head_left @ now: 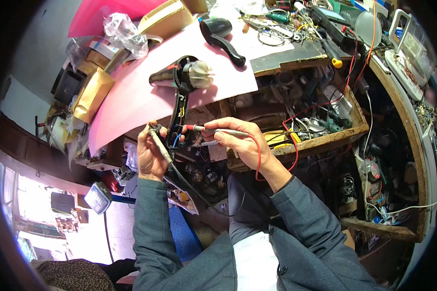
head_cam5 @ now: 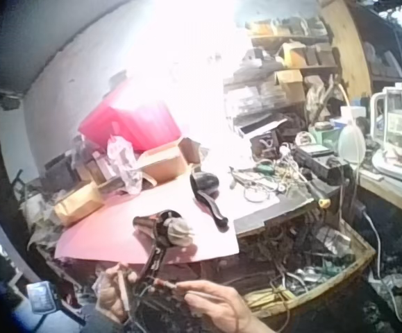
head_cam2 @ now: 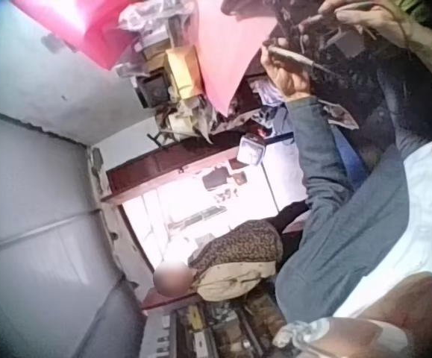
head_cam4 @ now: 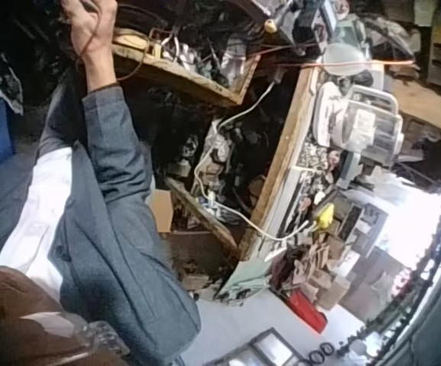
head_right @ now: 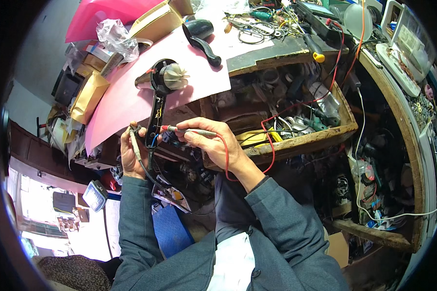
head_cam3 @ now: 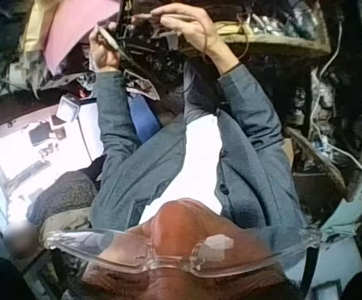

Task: The person repairs an electrical cord by stripping insulation, twisting wires, and soldering connections. They use pliers and a soldering iron to strip and join wires, then wrap the repaired section with black tape.

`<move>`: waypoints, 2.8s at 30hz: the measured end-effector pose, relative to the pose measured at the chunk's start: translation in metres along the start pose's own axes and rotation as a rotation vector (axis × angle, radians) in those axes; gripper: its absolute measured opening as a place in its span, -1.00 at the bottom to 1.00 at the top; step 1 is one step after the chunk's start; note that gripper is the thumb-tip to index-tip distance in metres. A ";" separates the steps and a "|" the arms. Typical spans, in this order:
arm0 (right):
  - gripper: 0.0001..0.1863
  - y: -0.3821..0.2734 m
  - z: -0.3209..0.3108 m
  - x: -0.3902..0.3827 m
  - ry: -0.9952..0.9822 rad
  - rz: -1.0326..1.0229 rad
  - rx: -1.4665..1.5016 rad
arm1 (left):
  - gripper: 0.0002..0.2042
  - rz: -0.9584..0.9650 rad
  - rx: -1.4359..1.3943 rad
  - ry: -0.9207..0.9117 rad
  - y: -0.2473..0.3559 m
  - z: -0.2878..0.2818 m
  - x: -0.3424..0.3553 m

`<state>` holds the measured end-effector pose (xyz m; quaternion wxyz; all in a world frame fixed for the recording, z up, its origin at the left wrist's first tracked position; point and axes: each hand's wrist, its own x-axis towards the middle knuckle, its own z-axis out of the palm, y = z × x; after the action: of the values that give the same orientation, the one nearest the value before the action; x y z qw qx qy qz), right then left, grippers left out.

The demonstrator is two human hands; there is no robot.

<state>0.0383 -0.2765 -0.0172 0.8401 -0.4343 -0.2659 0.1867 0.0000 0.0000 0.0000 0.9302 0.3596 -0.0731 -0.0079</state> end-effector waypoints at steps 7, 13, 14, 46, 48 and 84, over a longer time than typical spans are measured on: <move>-0.71 0.003 0.000 0.001 0.030 -0.026 -0.002 | -0.72 0.011 0.010 0.050 -0.004 -0.003 0.001; -0.72 0.007 -0.001 0.001 0.037 -0.036 0.015 | -0.73 0.003 0.014 0.038 -0.002 -0.002 0.002; -0.72 0.007 -0.001 0.002 0.038 -0.041 0.026 | -0.73 0.002 0.016 0.040 -0.002 -0.002 0.001; -0.56 -0.001 -0.002 -0.001 0.060 -0.105 -0.015 | -0.69 0.048 -0.042 -0.043 -0.005 0.049 0.007; -0.57 0.000 -0.001 0.001 0.063 -0.128 0.071 | -0.70 0.040 -0.081 -0.019 -0.002 0.059 0.009; -0.38 0.003 -0.002 0.004 0.103 -0.100 0.227 | -0.76 0.022 -0.033 0.008 0.004 0.090 0.027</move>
<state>0.0430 -0.2739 -0.0193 0.9046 -0.3318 -0.2211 0.1508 0.0136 -0.0591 0.0715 0.9363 0.3435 -0.0734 0.0025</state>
